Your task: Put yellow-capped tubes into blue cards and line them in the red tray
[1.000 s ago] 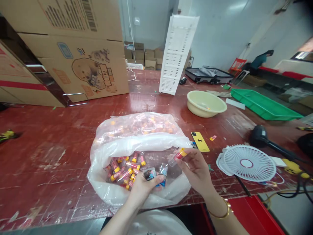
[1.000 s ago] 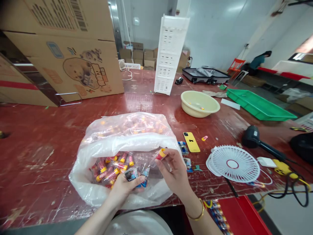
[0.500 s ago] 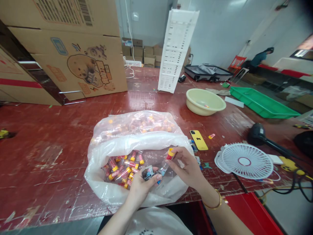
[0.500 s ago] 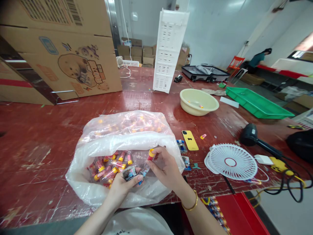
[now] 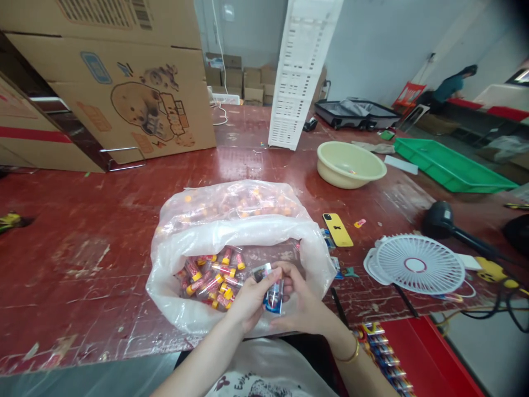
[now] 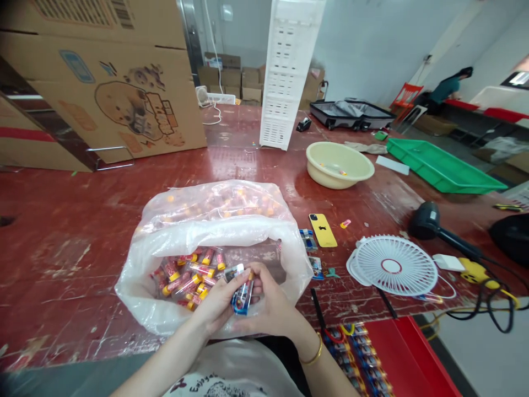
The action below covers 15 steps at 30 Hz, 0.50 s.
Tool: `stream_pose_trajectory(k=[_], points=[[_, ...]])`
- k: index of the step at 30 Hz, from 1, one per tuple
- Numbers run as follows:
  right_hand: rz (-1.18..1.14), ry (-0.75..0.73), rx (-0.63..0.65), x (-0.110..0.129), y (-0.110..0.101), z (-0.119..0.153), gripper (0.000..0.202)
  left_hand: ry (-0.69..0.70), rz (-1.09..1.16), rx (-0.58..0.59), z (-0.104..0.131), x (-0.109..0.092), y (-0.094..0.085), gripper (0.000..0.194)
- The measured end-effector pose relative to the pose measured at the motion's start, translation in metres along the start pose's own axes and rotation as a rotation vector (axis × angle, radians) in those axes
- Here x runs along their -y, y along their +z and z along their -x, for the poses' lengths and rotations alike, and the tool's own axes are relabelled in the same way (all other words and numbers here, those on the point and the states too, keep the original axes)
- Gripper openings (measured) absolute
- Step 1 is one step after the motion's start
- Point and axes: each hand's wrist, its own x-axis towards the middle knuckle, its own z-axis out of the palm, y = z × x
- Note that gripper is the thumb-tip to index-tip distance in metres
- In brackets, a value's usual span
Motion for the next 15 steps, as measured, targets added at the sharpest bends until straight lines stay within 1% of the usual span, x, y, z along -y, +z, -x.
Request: stream_pose_trajectory(k=[1, 2, 3, 5, 7, 9, 11, 12, 15], points=[[0.069, -0.026, -0.034, 0.001, 0.003, 0.0, 0.088, 0.0, -0.01, -0.009, -0.001, -0.001, 0.001, 0.034], [0.134, -0.046, -0.086, 0.0, 0.006, 0.0, 0.089, -0.002, -0.023, -0.021, -0.001, -0.002, 0.001, 0.035], [0.191, -0.054, -0.138, 0.0, 0.008, 0.0, 0.084, -0.005, -0.037, -0.029, 0.0, -0.004, 0.001, 0.036], [0.252, -0.045, -0.216, -0.002, 0.011, -0.001, 0.074, 0.001, -0.072, -0.008, 0.003, -0.005, -0.002, 0.037], [0.225, -0.018, -0.248, -0.003, 0.011, 0.0, 0.07, 0.018, -0.123, 0.034, 0.007, -0.006, -0.007, 0.036], [0.161, 0.003, -0.209, -0.004, 0.009, 0.001, 0.07, 0.037, -0.172, 0.074, 0.011, -0.005, -0.012, 0.033], [0.119, 0.015, -0.17, -0.004, 0.01, 0.003, 0.072, 0.057, -0.197, 0.092, 0.014, -0.004, -0.014, 0.033], [0.105, 0.025, -0.17, -0.004, 0.012, 0.003, 0.073, 0.071, -0.203, 0.094, 0.016, -0.004, -0.014, 0.033], [0.022, 0.087, -0.281, -0.007, 0.023, 0.004, 0.064, 0.108, -0.21, 0.068, 0.018, -0.003, -0.009, 0.032]])
